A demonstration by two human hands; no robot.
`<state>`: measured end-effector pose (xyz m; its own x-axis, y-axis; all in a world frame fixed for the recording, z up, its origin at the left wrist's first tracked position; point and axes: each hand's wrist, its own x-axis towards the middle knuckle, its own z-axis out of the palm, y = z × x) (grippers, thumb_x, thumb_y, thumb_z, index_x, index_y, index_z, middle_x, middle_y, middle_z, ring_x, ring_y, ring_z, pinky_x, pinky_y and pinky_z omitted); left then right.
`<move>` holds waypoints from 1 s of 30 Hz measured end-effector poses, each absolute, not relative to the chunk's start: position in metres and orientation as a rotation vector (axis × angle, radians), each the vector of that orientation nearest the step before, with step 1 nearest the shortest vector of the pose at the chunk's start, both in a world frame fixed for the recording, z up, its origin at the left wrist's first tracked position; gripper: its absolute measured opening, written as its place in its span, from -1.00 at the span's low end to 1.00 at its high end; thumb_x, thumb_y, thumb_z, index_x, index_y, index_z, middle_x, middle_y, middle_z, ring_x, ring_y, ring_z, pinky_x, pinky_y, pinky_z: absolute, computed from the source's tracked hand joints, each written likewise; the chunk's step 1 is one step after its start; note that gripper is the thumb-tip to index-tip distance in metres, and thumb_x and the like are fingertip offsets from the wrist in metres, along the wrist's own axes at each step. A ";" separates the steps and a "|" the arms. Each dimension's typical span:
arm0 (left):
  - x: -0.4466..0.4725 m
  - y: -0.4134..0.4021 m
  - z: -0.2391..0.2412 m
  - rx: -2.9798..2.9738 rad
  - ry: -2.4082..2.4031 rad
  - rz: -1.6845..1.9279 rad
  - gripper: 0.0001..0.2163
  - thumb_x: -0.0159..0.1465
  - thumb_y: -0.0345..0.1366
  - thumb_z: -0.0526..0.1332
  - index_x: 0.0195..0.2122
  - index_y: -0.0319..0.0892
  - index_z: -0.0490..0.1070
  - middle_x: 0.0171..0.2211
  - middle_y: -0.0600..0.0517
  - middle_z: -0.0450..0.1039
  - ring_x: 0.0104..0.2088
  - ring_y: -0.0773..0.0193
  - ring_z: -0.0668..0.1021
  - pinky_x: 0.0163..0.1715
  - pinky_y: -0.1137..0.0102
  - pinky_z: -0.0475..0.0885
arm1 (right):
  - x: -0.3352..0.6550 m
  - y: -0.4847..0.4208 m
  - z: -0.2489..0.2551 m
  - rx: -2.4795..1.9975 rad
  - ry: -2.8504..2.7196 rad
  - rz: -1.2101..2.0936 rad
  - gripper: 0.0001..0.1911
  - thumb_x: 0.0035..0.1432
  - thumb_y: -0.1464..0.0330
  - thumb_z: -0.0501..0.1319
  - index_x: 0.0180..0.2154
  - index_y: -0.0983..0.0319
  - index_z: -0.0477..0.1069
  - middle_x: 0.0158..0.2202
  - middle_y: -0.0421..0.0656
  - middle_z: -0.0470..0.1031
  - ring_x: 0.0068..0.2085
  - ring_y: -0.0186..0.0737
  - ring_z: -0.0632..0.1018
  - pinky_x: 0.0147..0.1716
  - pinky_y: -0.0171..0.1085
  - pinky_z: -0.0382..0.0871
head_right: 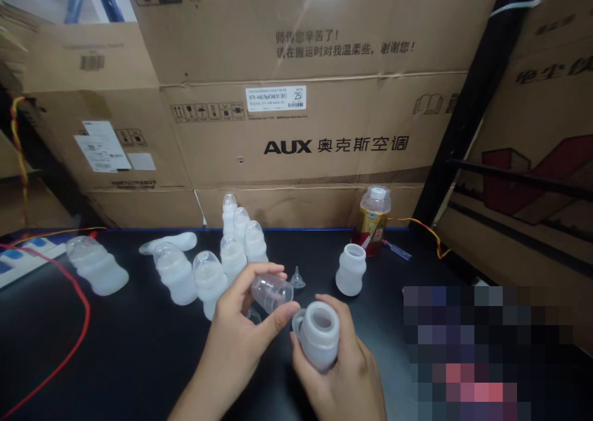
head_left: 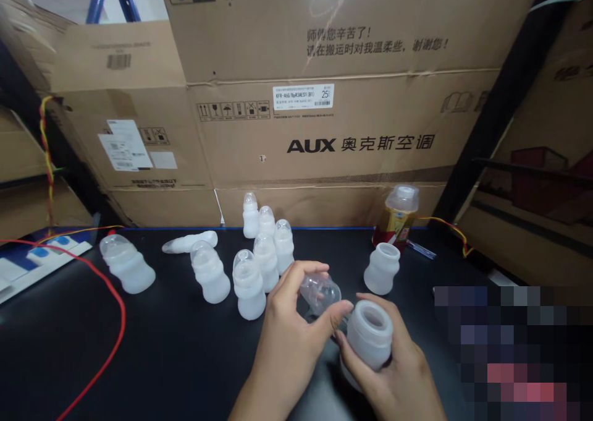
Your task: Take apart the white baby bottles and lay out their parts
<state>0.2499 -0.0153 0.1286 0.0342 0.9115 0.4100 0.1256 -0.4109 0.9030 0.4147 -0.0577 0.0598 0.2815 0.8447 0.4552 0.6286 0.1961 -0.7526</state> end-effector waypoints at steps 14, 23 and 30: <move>0.213 -0.044 0.081 2.428 1.166 1.358 -0.53 0.31 -0.41 0.44 0.21 0.02 0.44 0.02 -0.02 0.71 -0.02 0.05 0.76 0.05 0.16 0.67 | 0.433 -0.051 0.059 -1.348 -1.543 0.050 -0.72 0.31 0.10 0.40 -0.11 0.07 0.41 -0.34 -0.28 0.63 -0.40 -0.26 0.68 -0.40 -0.41 0.58; 0.235 -0.037 0.090 2.617 1.178 1.177 -0.37 0.31 -0.46 0.41 0.37 -0.03 0.30 0.31 -0.20 0.52 0.31 -0.25 0.51 0.29 -0.21 0.32 | 0.444 -0.051 0.067 -1.221 -1.732 -0.014 -0.86 0.29 0.36 0.30 -0.29 0.09 0.35 -0.37 -0.28 0.41 -0.39 -0.25 0.55 -0.39 -0.33 0.47; 0.254 -0.026 0.146 2.132 0.403 0.940 -0.59 0.44 -0.37 0.39 0.28 0.12 0.56 0.19 -0.02 0.65 0.12 0.10 0.64 0.17 0.23 0.52 | 0.434 -0.056 0.065 -1.086 -1.607 0.199 -0.77 0.24 0.25 0.34 -0.05 0.07 0.57 -0.33 -0.26 0.61 -0.43 -0.25 0.59 -0.47 -0.36 0.49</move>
